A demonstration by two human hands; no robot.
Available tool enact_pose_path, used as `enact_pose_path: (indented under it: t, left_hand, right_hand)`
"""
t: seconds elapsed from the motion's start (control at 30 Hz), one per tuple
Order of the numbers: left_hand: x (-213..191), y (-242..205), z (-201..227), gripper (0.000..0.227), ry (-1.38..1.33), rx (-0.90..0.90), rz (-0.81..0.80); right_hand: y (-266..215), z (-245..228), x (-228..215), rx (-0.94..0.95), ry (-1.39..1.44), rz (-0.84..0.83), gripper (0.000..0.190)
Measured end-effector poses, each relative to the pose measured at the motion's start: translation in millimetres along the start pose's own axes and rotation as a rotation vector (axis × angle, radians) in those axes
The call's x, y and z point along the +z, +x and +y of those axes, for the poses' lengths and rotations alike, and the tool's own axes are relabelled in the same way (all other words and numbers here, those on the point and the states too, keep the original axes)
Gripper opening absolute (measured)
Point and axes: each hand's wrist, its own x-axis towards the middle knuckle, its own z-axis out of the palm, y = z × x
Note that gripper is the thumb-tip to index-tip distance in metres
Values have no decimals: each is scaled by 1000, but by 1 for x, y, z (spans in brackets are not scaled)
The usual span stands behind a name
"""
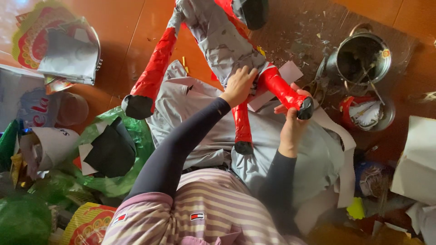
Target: Making traditional paper crafts by gluing and assembling paper onto a frame.
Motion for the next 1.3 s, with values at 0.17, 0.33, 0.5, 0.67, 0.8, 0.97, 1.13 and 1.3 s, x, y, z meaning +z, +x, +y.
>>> enact_pose_path:
  t: [0.17,0.33,0.5,0.67,0.8,0.97,1.13,1.3]
  left_hand:
    - [58,0,-3,17,-63,-118,-83]
    - [57,-5,7,11,128,14,-238]
    - [80,-9,-10,15,-2,-91,-404]
    - [-45,22,34,82,155,-44,-226]
    - [2,26,-1,93,213,94,52]
    - [-10,15,-7,87,192,77,72]
    - [-33,-35,-95,59,-318,-264,348]
    - [-103,-53,-148,64,-888,-631,785]
  right_hand:
    - [-1,-4,4,34,3,11,78]
    - [2,-4,4,18,5,-21,77]
    - [1,1,2,24,-10,-3,78]
    - [-2,0,1,10,-7,-34,79]
    - [1,0,2,-2,-8,-47,79]
    - [1,4,-1,-23,-39,-52,80]
    - [-3,15,4,-92,-10,-40,87]
    - [-1,11,22,-118,-140,-35,95]
